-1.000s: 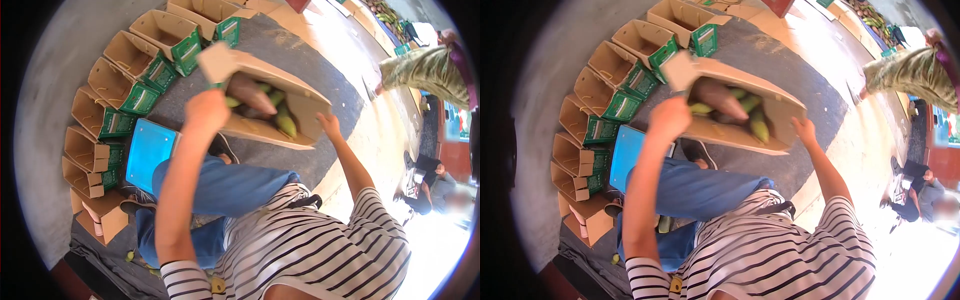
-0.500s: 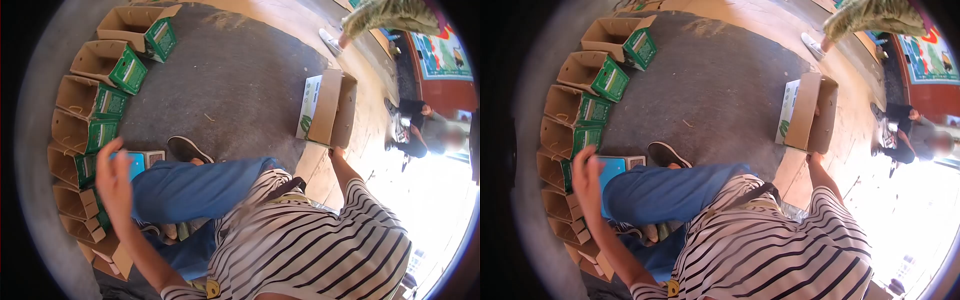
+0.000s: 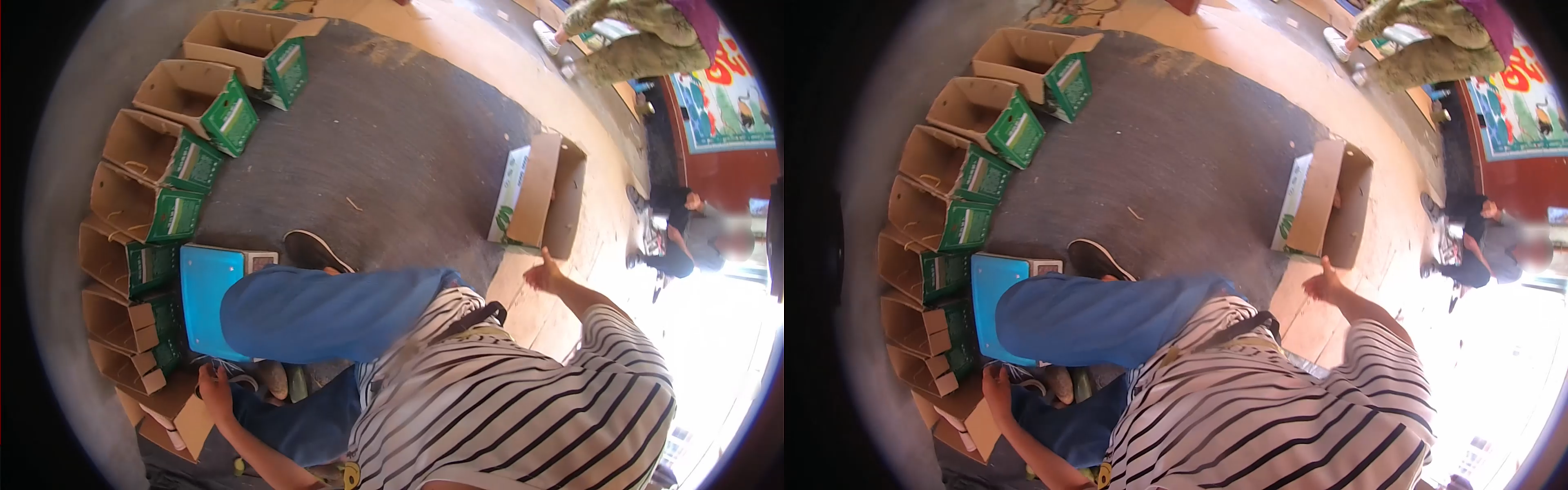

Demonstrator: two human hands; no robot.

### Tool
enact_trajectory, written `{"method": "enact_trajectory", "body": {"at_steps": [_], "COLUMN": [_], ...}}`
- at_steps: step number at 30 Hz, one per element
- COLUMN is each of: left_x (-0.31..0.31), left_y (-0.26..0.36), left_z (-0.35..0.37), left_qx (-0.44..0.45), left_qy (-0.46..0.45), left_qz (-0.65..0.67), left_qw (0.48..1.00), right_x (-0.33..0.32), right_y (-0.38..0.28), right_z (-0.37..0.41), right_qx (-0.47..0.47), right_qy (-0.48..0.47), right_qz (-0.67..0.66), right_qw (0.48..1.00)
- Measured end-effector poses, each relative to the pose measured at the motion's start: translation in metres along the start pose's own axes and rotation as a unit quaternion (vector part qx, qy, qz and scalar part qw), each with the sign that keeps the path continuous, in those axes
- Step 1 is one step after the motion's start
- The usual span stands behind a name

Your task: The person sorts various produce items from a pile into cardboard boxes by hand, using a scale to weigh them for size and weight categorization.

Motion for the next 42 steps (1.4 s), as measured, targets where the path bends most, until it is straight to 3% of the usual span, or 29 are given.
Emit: {"method": "enact_trajectory", "body": {"at_steps": [1, 3, 5, 7, 8, 10, 12, 14, 16, 18, 21, 23, 25, 26, 28, 31, 33, 35, 39, 42], "left_x": [0.000, 0.000, -0.003, 0.002, 0.003, 0.004, 0.004, 0.004, 0.008, 0.011, 0.007, 0.005, 0.004, 0.007, 0.007, 0.006, 0.003, 0.000, 0.000, 0.001], "left_y": [0.012, 0.021, 0.030, 0.030, 0.036, 0.039, 0.040, 0.040, 0.037, 0.036, 0.048, 0.054, 0.055, 0.055, 0.055, 0.063, 0.068, 0.072, 0.072, 0.073], "left_z": [0.000, -0.004, -0.005, -0.003, 0.000, 0.008, 0.016, 0.024, 0.026, 0.026, 0.025, 0.022, 0.017, 0.016, 0.015, 0.012, 0.013, 0.014, 0.014, 0.010], "left_qx": [-0.011, -0.014, -0.013, 0.030, 0.036, 0.001, -0.023, -0.034, -0.042, -0.042, -0.056, -0.057, -0.056, -0.056, -0.042, -0.034, -0.037, -0.039, -0.032, -0.018], "left_qy": [-0.004, -0.007, 0.000, 0.023, 0.024, -0.006, -0.024, -0.028, -0.029, -0.026, -0.036, -0.040, -0.046, -0.054, -0.043, -0.045, -0.048, -0.047, -0.034, -0.045], "left_qz": [-0.007, -0.024, -0.038, -0.051, -0.043, -0.043, -0.048, -0.058, -0.052, -0.045, -0.050, -0.057, -0.061, -0.061, -0.059, -0.063, -0.065, -0.063, -0.079, -0.081], "left_qw": [1.000, 1.000, 0.999, 0.998, 0.998, 0.999, 0.998, 0.997, 0.997, 0.998, 0.996, 0.996, 0.996, 0.995, 0.996, 0.996, 0.996, 0.996, 0.996, 0.996], "right_x": [0.028, 0.107, 0.195, 0.278, 0.323, 0.410, 0.489, 0.555, 0.609, 0.650, 0.692, 0.722, 0.726, 0.723, 0.705, 0.648, 0.586, 0.516, 0.390, 0.351], "right_y": [0.000, -0.029, -0.090, -0.155, -0.185, -0.237, -0.282, -0.327, -0.374, -0.413, -0.456, -0.471, -0.480, -0.489, -0.491, -0.471, -0.446, -0.410, -0.325, -0.286], "right_z": [0.008, 0.052, 0.081, 0.085, 0.093, 0.127, 0.157, 0.181, 0.183, 0.185, 0.164, 0.141, 0.123, 0.114, 0.114, 0.135, 0.149, 0.141, 0.119, 0.114], "right_qx": [0.038, 0.060, -0.093, -0.336, -0.468, -0.613, -0.723, -0.786, -0.814, -0.752, -0.707, -0.661, -0.695, -0.694, -0.684, -0.738, -0.692, -0.649, -0.520, -0.512], "right_qy": [-0.108, -0.185, -0.175, -0.097, -0.029, -0.048, -0.070, -0.048, 0.024, 0.059, 0.081, 0.078, 0.060, 0.065, 0.077, 0.106, 0.166, 0.195, 0.175, 0.171], "right_qz": [0.065, 0.330, 0.545, 0.673, 0.699, 0.610, 0.558, 0.493, 0.444, 0.452, 0.502, 0.640, 0.615, 0.595, 0.556, 0.523, 0.530, 0.576, 0.647, 0.685], "right_qw": [0.991, 0.924, 0.814, 0.652, 0.539, 0.500, 0.400, 0.369, 0.375, 0.476, 0.492, 0.384, 0.367, 0.400, 0.465, 0.413, 0.462, 0.458, 0.529, 0.490]}}
Point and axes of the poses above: each hand's wrist, its own z-axis away from the middle knuckle, its own x-axis out of the palm, y = z × x, the point moved 7 cm from there along -z, towards the middle knuckle
